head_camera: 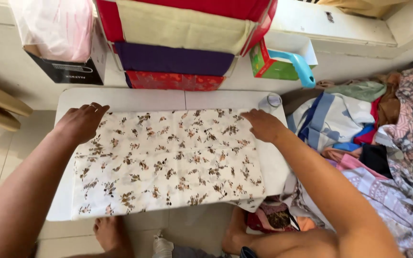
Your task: Using a lint roller to clean a piece of floral fabric and then folding it neatly on a small table.
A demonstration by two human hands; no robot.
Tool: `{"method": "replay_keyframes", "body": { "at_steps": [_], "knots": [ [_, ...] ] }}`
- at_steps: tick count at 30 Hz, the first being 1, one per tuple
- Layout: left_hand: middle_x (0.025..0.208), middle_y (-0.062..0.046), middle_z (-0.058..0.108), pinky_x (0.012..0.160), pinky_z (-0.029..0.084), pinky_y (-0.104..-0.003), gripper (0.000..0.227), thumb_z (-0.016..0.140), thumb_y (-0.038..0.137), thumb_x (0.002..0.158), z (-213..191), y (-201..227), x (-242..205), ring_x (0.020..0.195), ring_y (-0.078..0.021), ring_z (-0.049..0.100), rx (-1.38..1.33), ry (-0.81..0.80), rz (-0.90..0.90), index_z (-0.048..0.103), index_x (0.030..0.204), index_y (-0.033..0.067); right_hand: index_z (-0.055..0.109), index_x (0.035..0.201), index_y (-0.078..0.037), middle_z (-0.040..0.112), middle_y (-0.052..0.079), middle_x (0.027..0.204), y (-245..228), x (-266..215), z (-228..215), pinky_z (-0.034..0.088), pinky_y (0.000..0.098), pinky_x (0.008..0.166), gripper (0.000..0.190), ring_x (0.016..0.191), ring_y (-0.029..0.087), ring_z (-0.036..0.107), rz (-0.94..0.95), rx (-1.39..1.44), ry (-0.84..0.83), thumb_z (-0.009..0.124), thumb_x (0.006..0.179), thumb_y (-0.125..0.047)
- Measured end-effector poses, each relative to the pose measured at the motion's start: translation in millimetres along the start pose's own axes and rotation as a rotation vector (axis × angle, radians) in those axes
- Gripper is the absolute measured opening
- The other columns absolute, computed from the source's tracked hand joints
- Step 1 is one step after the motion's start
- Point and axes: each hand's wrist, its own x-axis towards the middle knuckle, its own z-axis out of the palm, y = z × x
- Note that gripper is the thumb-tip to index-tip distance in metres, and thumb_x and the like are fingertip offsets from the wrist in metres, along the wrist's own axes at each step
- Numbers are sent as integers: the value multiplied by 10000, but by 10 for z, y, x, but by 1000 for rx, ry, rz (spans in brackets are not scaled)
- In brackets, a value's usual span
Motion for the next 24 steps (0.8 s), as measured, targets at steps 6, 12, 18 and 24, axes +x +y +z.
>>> {"method": "replay_keyframes", "body": {
  "at_steps": [6, 12, 18, 24],
  "knots": [
    [1475, -170, 582, 1084, 500, -518, 677, 597, -17, 915, 105, -76, 340, 1366, -302, 581, -147, 13, -17, 468, 1555, 160, 388, 1585, -233, 510, 91, 1491, 85, 831, 193, 477, 481, 1084, 681, 1407, 318, 480, -16, 119, 119, 630, 963, -97],
    [1261, -162, 734, 988, 544, -541, 516, 762, 215, 878, 261, -288, 616, 1202, -324, 691, -276, -72, -80, 667, 1384, 197, 652, 1299, -181, 675, 76, 1202, 120, 1032, 147, 517, 477, 976, 355, 1166, 296, 659, -16, -64, 9, 680, 945, -173],
    [1159, -81, 806, 968, 556, -547, 318, 694, 301, 930, 371, -427, 717, 1117, -324, 739, -207, -21, -131, 757, 1242, 296, 730, 1175, -185, 753, 87, 1131, 236, 1221, 79, 569, 514, 902, 225, 1075, 325, 721, 92, 121, 79, 673, 958, -197],
    [1331, -333, 618, 848, 468, -544, 482, 567, 97, 972, 91, -177, 786, 1069, -510, 605, -471, 775, -168, 546, 1411, -100, 669, 1262, -147, 693, 77, 1087, 256, 1409, 58, 573, 444, 792, 263, 996, 286, 705, 149, -78, 424, 607, 1009, -185]
  ]
}}
